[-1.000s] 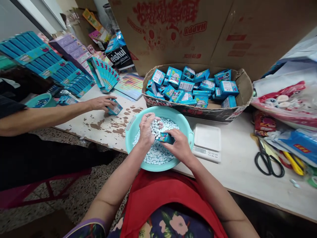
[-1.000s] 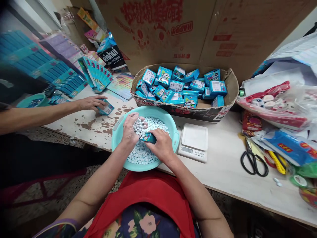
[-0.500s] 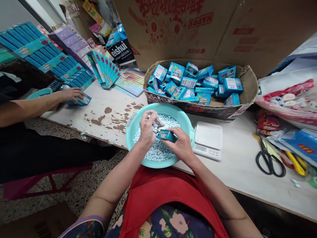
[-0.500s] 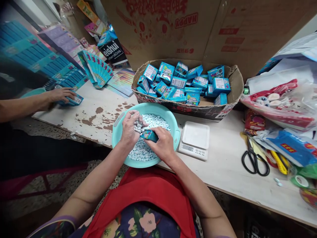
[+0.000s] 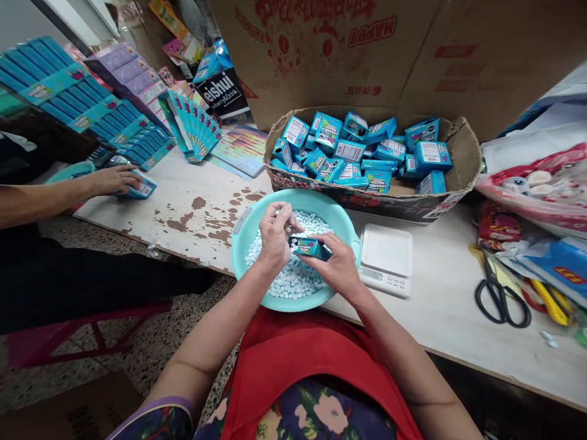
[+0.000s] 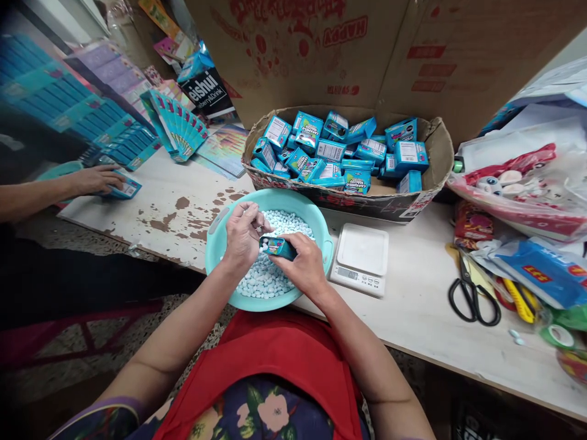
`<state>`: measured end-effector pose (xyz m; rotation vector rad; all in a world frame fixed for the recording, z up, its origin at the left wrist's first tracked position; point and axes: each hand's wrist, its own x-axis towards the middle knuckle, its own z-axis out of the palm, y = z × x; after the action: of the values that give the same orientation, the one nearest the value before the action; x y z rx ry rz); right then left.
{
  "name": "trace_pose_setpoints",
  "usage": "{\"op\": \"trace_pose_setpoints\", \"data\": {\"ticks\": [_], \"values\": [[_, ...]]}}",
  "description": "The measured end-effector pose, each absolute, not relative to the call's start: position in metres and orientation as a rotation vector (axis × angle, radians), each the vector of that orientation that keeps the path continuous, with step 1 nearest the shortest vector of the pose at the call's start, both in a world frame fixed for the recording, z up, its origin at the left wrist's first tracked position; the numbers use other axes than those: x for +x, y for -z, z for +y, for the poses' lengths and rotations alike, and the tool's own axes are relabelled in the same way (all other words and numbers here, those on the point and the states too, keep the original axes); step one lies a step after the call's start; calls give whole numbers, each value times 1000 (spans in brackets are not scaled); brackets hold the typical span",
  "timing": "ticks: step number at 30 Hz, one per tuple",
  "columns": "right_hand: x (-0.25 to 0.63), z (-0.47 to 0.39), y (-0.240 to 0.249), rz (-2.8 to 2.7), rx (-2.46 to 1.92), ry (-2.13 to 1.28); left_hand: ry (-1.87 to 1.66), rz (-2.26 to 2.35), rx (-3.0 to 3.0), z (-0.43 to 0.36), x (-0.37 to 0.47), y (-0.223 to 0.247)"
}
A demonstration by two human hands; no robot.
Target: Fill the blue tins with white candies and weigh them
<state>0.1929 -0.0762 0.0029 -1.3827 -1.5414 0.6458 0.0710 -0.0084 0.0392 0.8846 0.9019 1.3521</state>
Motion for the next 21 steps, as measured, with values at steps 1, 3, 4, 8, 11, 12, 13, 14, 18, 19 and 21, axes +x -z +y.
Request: {"op": "trace_pose_setpoints", "data": {"ticks": [1, 3, 4, 8, 11, 12, 13, 14, 18, 19, 21], "values": [[193, -76, -3, -1537, -1388, -646, -1336, 892, 887, -9, 71, -39], [194, -75, -5, -1527, -1405, -643, -1292, 875, 909, -10, 72, -37], [193, -75, -5, -1533, -1410, -640, -1293, 877, 925, -10, 73, -36], [193, -77, -8, -1628, -1349, -690, -1427, 951, 971, 0, 77, -35], [198, -80, -10, -1580, -1319, -749, -1377, 965, 980, 10, 69, -36], [202, -81, -10, -1534, -1328, -752, -1357, 968, 988, 12, 62, -36], [207, -82, -11, -1480, -1345, -749, -1322, 982, 1019, 14, 54, -35], [213, -82, -11, -1416, -1365, -743, -1252, 1015, 1093, 16, 45, -34], [232, -77, -13, -1105, -1367, -657, -642, 1279, 1844, 19, 21, -22], [234, -74, -13, -1049, -1343, -625, -480, 1324, 2063, 19, 21, -17], [233, -67, -15, -995, -1293, -563, -234, 1289, 2400, 17, 32, -6]]}}
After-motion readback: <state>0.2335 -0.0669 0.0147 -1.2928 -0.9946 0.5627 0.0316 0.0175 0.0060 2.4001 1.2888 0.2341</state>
